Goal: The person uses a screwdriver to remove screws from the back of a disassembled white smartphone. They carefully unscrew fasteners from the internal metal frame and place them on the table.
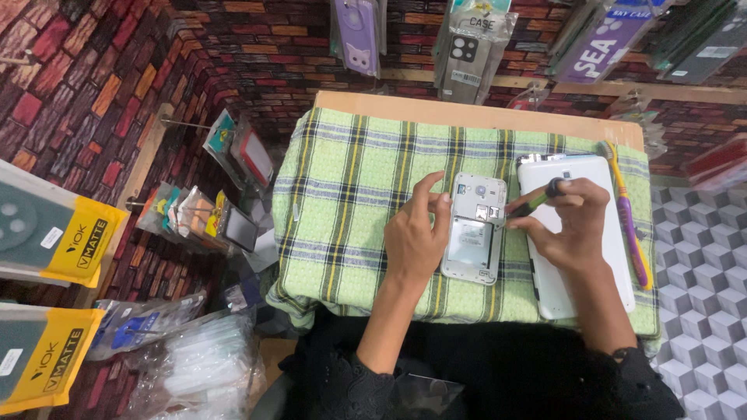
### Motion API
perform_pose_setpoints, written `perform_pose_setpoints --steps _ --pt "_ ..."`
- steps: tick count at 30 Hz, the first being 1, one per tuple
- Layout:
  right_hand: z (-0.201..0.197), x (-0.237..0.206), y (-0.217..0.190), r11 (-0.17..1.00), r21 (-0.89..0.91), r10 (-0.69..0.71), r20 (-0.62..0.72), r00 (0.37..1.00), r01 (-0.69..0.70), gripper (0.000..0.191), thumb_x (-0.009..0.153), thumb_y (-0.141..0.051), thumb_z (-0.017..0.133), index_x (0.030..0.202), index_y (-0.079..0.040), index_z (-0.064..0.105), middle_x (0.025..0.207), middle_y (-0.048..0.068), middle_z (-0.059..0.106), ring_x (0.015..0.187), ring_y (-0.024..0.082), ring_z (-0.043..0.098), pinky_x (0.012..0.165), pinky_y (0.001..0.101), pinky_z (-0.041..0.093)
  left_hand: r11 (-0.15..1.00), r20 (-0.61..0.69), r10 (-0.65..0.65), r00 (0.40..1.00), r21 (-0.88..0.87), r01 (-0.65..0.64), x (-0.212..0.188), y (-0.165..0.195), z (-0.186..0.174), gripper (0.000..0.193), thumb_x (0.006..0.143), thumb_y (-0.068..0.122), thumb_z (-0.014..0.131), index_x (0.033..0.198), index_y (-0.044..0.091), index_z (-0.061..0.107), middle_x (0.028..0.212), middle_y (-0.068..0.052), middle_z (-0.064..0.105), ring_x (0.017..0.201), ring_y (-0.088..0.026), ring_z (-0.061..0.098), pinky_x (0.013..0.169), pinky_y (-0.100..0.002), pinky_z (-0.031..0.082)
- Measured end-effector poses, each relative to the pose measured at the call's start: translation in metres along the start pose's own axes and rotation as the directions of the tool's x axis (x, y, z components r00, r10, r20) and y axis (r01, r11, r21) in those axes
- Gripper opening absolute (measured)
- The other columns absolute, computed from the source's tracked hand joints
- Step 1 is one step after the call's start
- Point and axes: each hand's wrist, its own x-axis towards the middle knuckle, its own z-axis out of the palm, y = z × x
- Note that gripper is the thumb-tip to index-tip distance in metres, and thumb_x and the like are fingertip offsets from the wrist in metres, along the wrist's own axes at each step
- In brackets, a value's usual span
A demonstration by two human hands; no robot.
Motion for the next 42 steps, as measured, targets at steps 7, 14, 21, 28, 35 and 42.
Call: perform_pose_setpoints --steps 7,14,21,28,35,42 --pt "-0.006 -0.003 -0.014 0.980 0.104 0.163 0.059 0.985 -0.168 0.077 0.088 0.023 0.059 0.141 -0.020 0.021 0.115 0.022 0.065 0.110 0.041 0.068 0.102 0.0488 0.056 1.000 0.016 -0.006 1.000 0.011 0.006 -0.001 -0.001 0.000 0.031 0.105 0.017 0.056 0.133 0.005 0.058 0.082 -0.009 0.077 0.069 -0.021 0.077 0.057 -0.031 0.060" --pt "-0.005 0.001 -0.007 0.982 0.086 0.167 0.054 0.985 -0.171 0.076 0.084 0.020 0.069 0.136 -0.019 0.030 0.107 0.022 0.066 0.102 0.036 0.076 0.086 0.0417 0.068 1.000 -0.008 -0.010 1.000 -0.003 0.010 -0.003 0.004 -0.005 0.030 0.104 0.017 0.058 0.133 0.007 0.058 0.086 -0.008 0.078 0.075 -0.022 0.078 0.063 -0.033 0.060" --pt "0.003 -0.007 0.001 0.997 -0.076 -0.030 0.027 0.999 0.032 0.081 0.078 0.010 0.081 0.132 -0.019 0.028 0.101 0.015 0.060 0.092 0.029 0.071 0.080 0.0374 0.063 0.999 0.098 -0.044 0.994 0.030 0.041 -0.002 0.005 -0.003 0.034 0.103 0.020 0.062 0.135 0.009 0.058 0.090 -0.005 0.078 0.079 -0.021 0.076 0.067 -0.034 0.060" --pt "0.002 0.006 -0.022 0.988 0.101 0.107 0.094 0.990 -0.116 0.070 0.092 0.016 0.059 0.139 -0.020 0.020 0.111 0.019 0.062 0.118 0.037 0.064 0.111 0.0482 0.052 0.973 0.372 0.068 0.926 0.182 -0.145 0.002 0.011 -0.003 0.042 0.081 0.028 0.080 0.118 0.012 0.071 0.133 0.000 0.065 0.129 -0.021 0.055 0.084 -0.037 0.059" --pt "-0.003 -0.006 -0.011 0.978 0.085 0.187 0.026 0.982 -0.189 0.074 0.089 0.022 0.064 0.136 -0.021 0.026 0.104 0.019 0.068 0.108 0.037 0.075 0.090 0.0427 0.066 0.975 0.352 0.060 0.934 0.182 -0.131 0.000 0.010 -0.002 0.040 0.082 0.030 0.080 0.118 0.013 0.073 0.133 0.002 0.065 0.125 -0.019 0.058 0.084 -0.036 0.059" --pt "0.002 -0.020 0.006 0.996 -0.008 0.088 0.007 0.996 -0.088 0.081 0.074 0.018 0.077 0.133 -0.018 0.035 0.096 0.018 0.059 0.093 0.034 0.074 0.074 0.0427 0.066 0.966 0.306 0.110 0.946 0.191 -0.174 -0.003 0.005 0.003 0.034 0.086 0.027 0.078 0.116 0.013 0.072 0.130 0.002 0.066 0.122 -0.019 0.060 0.083 -0.034 0.060"
